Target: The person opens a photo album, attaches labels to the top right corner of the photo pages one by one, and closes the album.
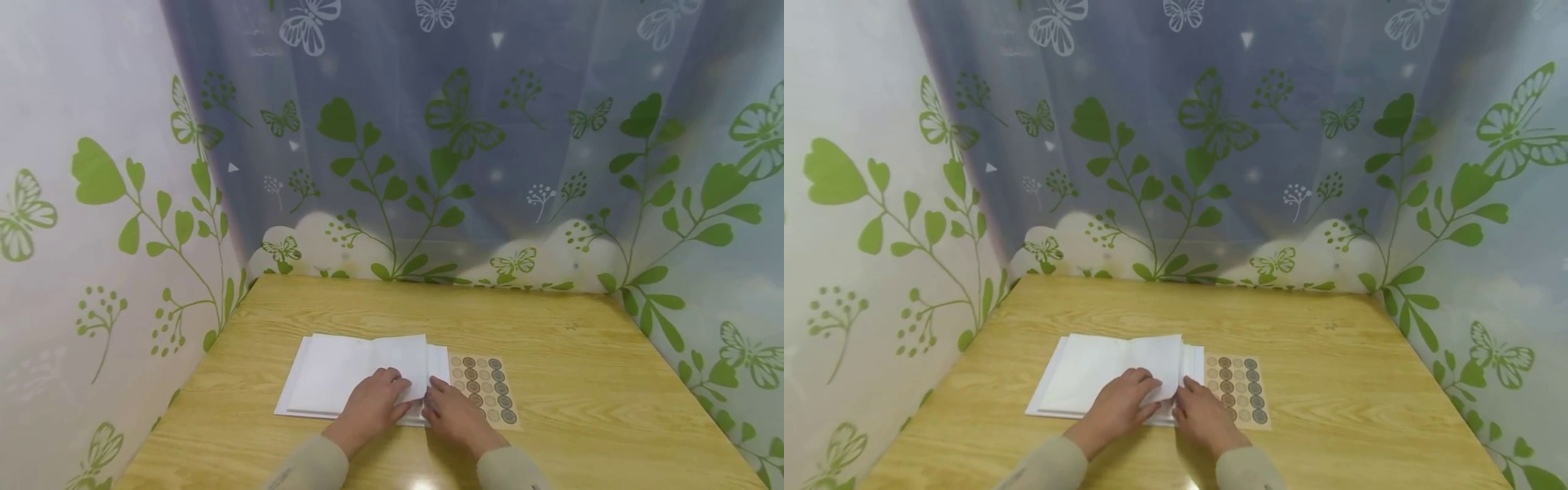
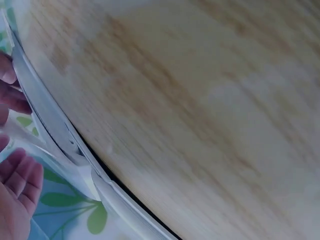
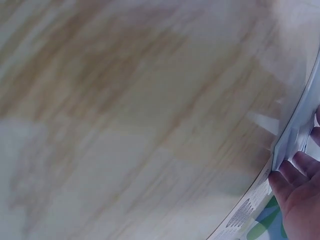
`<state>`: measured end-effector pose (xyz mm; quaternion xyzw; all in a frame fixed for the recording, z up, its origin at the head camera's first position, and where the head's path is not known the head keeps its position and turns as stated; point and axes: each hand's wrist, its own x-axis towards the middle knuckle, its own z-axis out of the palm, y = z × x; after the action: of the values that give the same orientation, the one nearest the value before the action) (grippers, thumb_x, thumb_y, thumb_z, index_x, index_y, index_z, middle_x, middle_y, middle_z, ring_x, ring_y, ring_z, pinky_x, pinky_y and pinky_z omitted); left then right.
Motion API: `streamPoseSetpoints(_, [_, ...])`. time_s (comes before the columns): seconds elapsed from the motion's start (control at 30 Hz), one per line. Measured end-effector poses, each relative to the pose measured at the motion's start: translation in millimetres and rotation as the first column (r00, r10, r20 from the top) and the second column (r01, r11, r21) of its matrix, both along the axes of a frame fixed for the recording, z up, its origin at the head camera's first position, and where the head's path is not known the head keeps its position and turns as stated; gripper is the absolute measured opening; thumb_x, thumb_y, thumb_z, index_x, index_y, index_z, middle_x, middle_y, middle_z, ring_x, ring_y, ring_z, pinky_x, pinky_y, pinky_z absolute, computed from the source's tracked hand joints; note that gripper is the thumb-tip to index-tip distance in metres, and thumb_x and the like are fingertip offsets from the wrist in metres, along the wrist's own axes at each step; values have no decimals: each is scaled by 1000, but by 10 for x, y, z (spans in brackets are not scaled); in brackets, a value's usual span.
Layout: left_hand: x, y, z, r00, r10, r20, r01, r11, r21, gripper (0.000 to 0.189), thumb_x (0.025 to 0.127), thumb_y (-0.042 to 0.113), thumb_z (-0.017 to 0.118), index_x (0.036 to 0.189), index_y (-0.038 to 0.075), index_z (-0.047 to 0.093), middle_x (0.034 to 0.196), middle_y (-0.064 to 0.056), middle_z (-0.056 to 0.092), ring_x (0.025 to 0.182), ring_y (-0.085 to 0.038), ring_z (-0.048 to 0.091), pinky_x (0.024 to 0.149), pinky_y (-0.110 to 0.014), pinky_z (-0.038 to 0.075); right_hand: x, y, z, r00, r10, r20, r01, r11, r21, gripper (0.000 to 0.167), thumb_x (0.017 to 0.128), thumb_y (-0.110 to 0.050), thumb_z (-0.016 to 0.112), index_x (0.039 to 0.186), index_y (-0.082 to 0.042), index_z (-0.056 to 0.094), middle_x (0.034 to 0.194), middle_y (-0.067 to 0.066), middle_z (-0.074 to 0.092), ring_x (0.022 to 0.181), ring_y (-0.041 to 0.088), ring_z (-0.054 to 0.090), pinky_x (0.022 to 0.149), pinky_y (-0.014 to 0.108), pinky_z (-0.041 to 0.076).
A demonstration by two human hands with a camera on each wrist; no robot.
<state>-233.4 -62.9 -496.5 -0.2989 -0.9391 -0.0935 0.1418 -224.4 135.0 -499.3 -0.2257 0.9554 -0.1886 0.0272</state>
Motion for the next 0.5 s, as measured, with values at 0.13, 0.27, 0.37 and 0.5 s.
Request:
streamPoseSetpoints(0.13, [34, -32, 60, 1000, 13, 15, -15, 991, 134, 18, 93, 25, 69, 106, 13, 72, 94, 3, 65, 86, -13, 63, 70, -28, 56, 3, -5, -7, 1000, -5, 17, 6, 1000, -29, 45, 96, -20, 61, 137, -2, 56, 144, 25, 47, 128, 46, 48, 105, 59, 39])
streamPoseSetpoints(0.27, [53, -87, 112, 997, 60, 43, -70, 962, 262, 11, 92, 20, 70, 97, 11, 72, 86, 2, 67, 74, -14, 64, 62, -31, 54, 10, -9, -15, 1000, -12, 22, 12, 999, -37, 46, 96, -20, 61, 139, -3, 55, 146, 25, 45, 129, 47, 47, 106, 60, 38])
streamPoseSetpoints(0.37, [49, -152, 126, 994, 108, 26, -110, 932, 347, 5, 91, 15, 70, 90, 10, 71, 80, 1, 67, 66, -14, 61, 56, -30, 51, 15, -13, -20, 1000, -15, 19, 16, 999, -32, 47, 96, -20, 61, 140, -4, 54, 146, 25, 45, 130, 46, 46, 106, 60, 38])
streamPoseSetpoints(0.5, [22, -260, 95, 988, 156, 21, -147, 869, 473, 11, 89, 9, 70, 79, 11, 65, 68, 6, 59, 57, -7, 50, 50, -22, 42, 25, -22, -12, 999, -27, 25, 27, 999, -26, 48, 96, -21, 61, 141, -5, 54, 148, 24, 44, 131, 46, 45, 106, 61, 37])
